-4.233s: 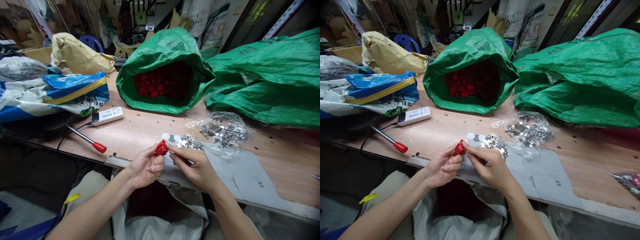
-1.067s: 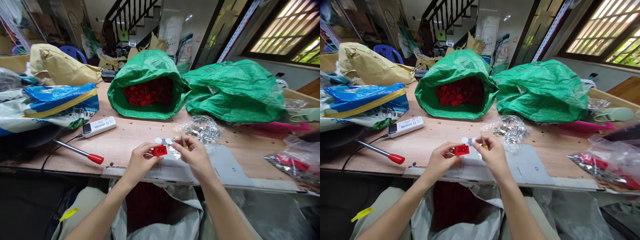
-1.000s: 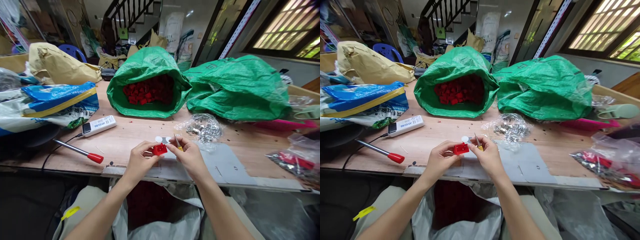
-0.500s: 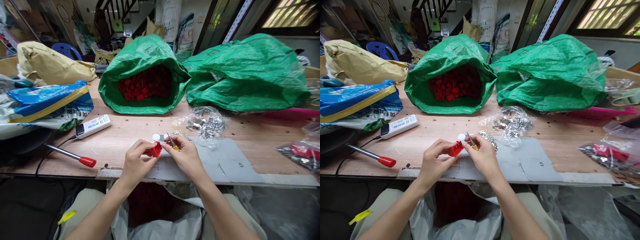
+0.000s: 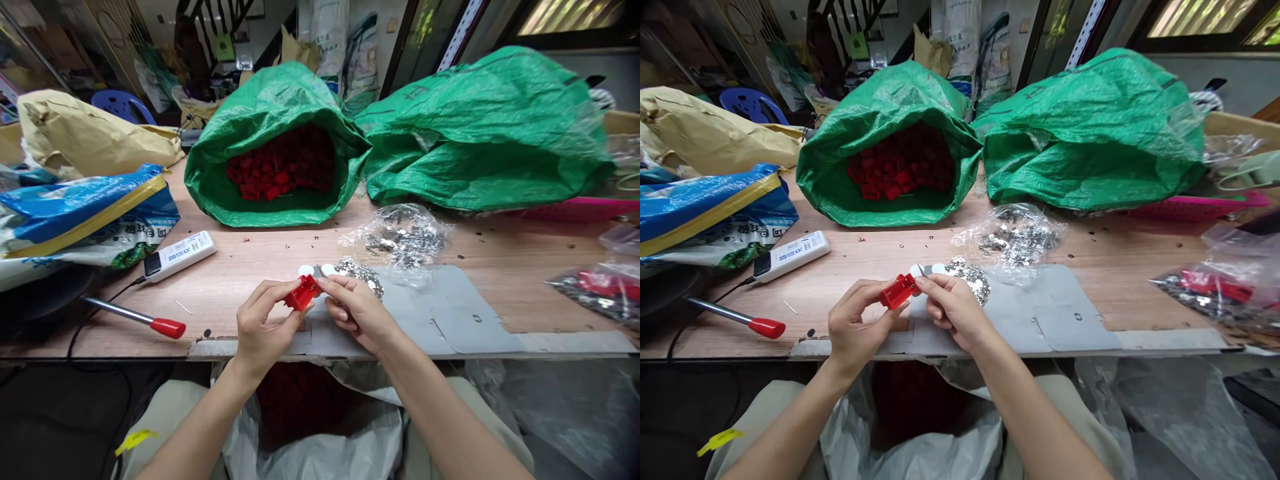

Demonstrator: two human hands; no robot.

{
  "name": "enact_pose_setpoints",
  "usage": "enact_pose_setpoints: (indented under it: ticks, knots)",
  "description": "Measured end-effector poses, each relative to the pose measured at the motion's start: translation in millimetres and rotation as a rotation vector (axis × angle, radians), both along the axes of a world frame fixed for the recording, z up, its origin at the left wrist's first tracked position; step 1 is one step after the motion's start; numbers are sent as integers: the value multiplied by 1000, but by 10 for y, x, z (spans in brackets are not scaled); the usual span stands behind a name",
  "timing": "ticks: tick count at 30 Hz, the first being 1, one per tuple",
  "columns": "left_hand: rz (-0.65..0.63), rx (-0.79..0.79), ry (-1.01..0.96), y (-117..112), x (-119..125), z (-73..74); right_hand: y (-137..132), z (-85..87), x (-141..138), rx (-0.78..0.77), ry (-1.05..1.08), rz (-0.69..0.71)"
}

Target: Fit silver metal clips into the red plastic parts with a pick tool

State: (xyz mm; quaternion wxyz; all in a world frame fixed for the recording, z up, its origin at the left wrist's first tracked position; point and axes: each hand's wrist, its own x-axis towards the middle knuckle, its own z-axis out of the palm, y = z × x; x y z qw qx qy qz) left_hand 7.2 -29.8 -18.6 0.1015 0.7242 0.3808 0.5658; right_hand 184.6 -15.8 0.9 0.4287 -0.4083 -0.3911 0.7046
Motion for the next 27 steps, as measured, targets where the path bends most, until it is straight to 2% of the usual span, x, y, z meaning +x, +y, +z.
enact_pose_setpoints:
  ticks: [2,5,8,13,21,23,27]
  knots:
    - [-2,-10,1,-12,8,2,16,-12,51,44,-105,30]
    - [-21,83,59,-42,34,-3,20,-28,92,89,-167,85]
    - [-17,160,142,-64,50,-8,1,-31,73,109,-138,119]
    - [8,118,117,-72,30,8,-25,-4,31,56,-59,127]
    - [-80,201,134,-181,-9,24,-89,40,87,0,1,279]
    - [-131,145,75,-200,-34,27,-117,30,75,-43,73,350]
    - [-254,-121,-133,-187,-74,10,-159,31,42,-81,163,394]
